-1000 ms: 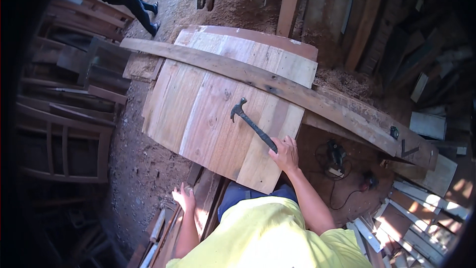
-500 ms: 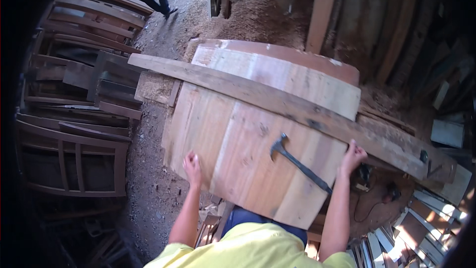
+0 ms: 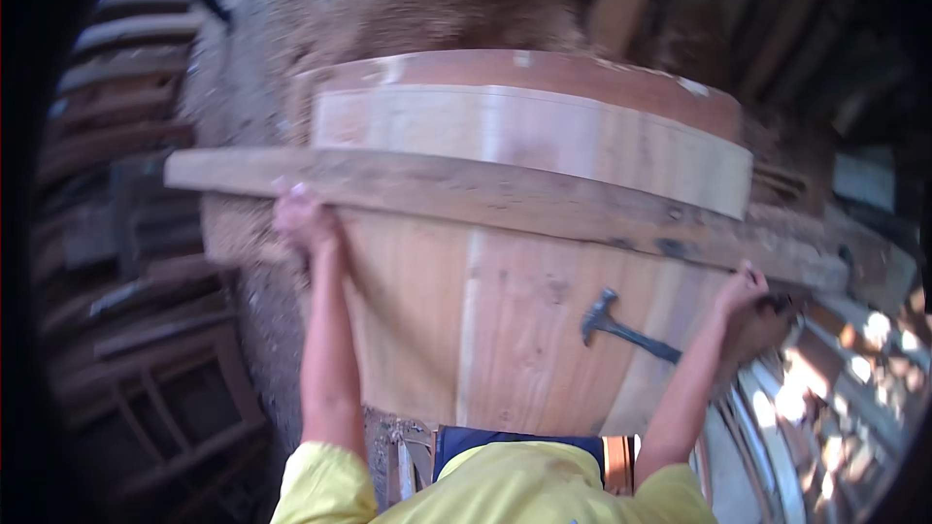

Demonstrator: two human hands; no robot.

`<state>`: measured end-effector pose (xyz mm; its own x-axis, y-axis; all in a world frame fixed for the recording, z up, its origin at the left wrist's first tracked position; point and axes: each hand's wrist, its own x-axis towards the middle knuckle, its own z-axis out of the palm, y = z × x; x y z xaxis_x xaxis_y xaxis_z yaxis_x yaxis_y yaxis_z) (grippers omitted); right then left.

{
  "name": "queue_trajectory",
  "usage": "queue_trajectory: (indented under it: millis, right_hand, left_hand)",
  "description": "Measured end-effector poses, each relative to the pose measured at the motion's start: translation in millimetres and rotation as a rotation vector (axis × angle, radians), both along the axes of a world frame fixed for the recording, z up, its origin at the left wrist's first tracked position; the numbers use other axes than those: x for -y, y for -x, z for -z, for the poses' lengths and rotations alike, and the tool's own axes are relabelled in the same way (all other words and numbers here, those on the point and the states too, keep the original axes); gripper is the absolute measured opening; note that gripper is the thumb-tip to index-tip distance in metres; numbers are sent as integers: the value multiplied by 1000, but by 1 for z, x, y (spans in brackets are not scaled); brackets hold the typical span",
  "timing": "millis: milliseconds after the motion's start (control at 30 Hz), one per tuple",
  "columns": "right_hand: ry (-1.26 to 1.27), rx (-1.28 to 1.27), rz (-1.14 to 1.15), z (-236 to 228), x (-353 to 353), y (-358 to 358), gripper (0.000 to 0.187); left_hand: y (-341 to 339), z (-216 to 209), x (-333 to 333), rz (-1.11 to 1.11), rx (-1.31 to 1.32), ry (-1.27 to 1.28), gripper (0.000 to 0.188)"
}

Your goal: The person marks a curved line on a wooden board using a template and a pencil, then draws a straight guide line with a square ruler. They secure the board with a support beam and use a circular saw to cut along the marked line.

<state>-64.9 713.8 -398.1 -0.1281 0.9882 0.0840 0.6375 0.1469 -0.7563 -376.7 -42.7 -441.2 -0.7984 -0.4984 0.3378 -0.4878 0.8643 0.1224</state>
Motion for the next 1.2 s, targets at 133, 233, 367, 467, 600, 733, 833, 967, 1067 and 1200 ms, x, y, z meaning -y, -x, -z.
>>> queue_trajectory:
  millis: [133, 233, 367, 467, 600, 733, 833, 967, 1067, 1200]
  right_hand:
    - [72, -196, 35, 14, 75, 69, 30]
    - [-57, -206, 21, -5, 58, 45, 32]
    - [8, -174, -3, -23, 73, 61, 37]
    - [24, -181, -17, -26, 79, 64, 41]
    - [40, -170, -54, -19, 80, 64, 46]
    - [15, -141, -62, -21, 76, 58, 47]
    - [57, -39, -5, -42, 78, 67, 47]
    - [-25, 69, -31, -26, 78, 64, 47]
    - [22, -82, -32, -20, 83, 70, 48]
    - [-29, -138, -19, -29, 78, 69, 45]
  left_hand:
    - [-2, -17, 150, 242, -46, 742, 50]
    - [-4, -9, 43, 31, 77, -31, 63]
    - [1, -29, 45, 49, 109, -65, 64]
    - [2, -25, 54, 115, 48, -98, 64]
    - [2, -29, 71, 155, 46, -97, 64]
    - [-5, -7, 66, 201, 34, -153, 65]
    - [6, 24, 135, 371, 52, 65, 50]
    - [-2, 54, 215, 898, 21, 372, 19]
    - [2, 38, 234, 518, 26, 714, 22]
    - [-1, 47, 184, 454, 17, 328, 23]
